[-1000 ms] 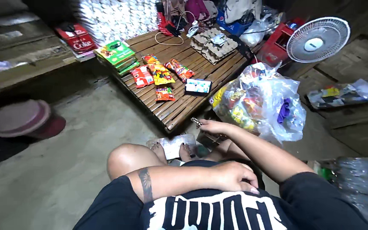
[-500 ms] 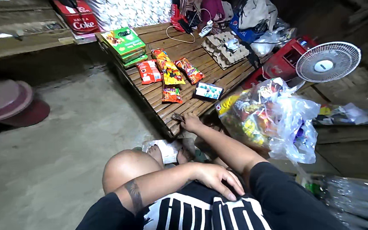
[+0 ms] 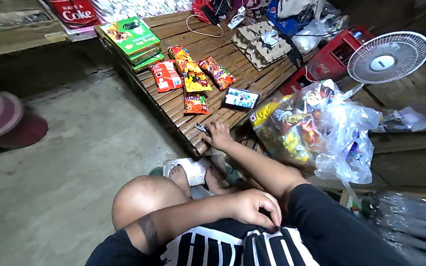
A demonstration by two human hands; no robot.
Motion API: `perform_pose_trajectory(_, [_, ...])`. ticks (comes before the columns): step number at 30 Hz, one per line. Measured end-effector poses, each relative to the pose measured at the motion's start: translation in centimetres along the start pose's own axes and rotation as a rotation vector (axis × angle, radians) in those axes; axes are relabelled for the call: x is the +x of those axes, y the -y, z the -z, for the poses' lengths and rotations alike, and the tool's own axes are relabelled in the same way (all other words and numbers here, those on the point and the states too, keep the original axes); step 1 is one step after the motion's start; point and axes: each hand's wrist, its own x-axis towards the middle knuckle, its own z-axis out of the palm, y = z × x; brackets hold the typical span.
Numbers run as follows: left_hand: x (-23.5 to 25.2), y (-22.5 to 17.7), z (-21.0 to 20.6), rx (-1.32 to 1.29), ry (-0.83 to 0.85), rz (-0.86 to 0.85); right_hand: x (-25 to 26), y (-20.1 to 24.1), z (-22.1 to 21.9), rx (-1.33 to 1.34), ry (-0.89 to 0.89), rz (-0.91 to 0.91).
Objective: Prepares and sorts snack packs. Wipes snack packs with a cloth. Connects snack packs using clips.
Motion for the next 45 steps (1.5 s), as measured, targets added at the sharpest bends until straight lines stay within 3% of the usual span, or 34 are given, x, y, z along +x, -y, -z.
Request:
perform_pose_trajectory(4, [0.0, 0.1, -0.5, 0.030, -0.087, 0.000, -5.3, -2.5, 4.8, 0.110, -0.066, 0.258])
perform_pose_trajectory(9, [-0.1, 0.4, -0.4, 0.003, -0.237, 0.079, -15.0, -8.4, 13.9, 0.074, -0.449, 0.399])
perform_pose_trajectory(13, [-0.5, 1.1, 0.8, -0.032, -0.407, 0.159, -23.9, -16.2, 20.5, 0.114, -0.964, 0.209])
perform_pose_trajectory(16, [-1.1, 2.5, 1.4, -0.115, -0.514, 0.272, -28.1, -22.3, 21.4, 0.297, -1.263, -0.122])
perform_pose_trajectory(17, [-1.2, 3.0, 1.5, -0.128, -0.541, 0.319, -28.9, -23.8, 21.1, 0.335, -1.230, -0.286])
perform_pose_trajectory(19, [-1.2, 3.7, 1.8, -0.137, -0.598, 0.434, -29.0, -26.1, 19.9, 0.392, -0.981, -0.529])
perform_pose_trajectory(22, [-1.2, 4.7, 2.4, -0.135, -0.663, 0.604, -26.8, -26.6, 16.3, 0.366, -0.598, -0.643])
perform_pose_trajectory(26, [-1.5, 6.0, 3.6, -0.115, -0.722, 0.720, -24.2, -25.1, 14.2, 0.182, -0.366, -0.710])
perform_pose_trajectory(29, [-1.9, 6.5, 4.2, -0.105, -0.734, 0.762, -23.5, -25.2, 14.0, 0.183, -0.323, -0.735])
perform_pose_trajectory(36, [-1.7, 6.0, 4.8, -0.104, -0.697, 0.792, -23.3, -25.3, 15.4, 0.234, -0.442, -0.731])
perform_pose_trajectory(39, [-1.8, 6.0, 5.0, -0.087, -0.660, 0.801, -22.8, -24.3, 15.5, 0.107, -0.347, -0.879])
perform_pose_trajectory(45, [-1.9, 5.7, 4.9, -0.091, -0.641, 0.800, -21.5, -24.4, 15.1, 0.152, -0.092, -0.871])
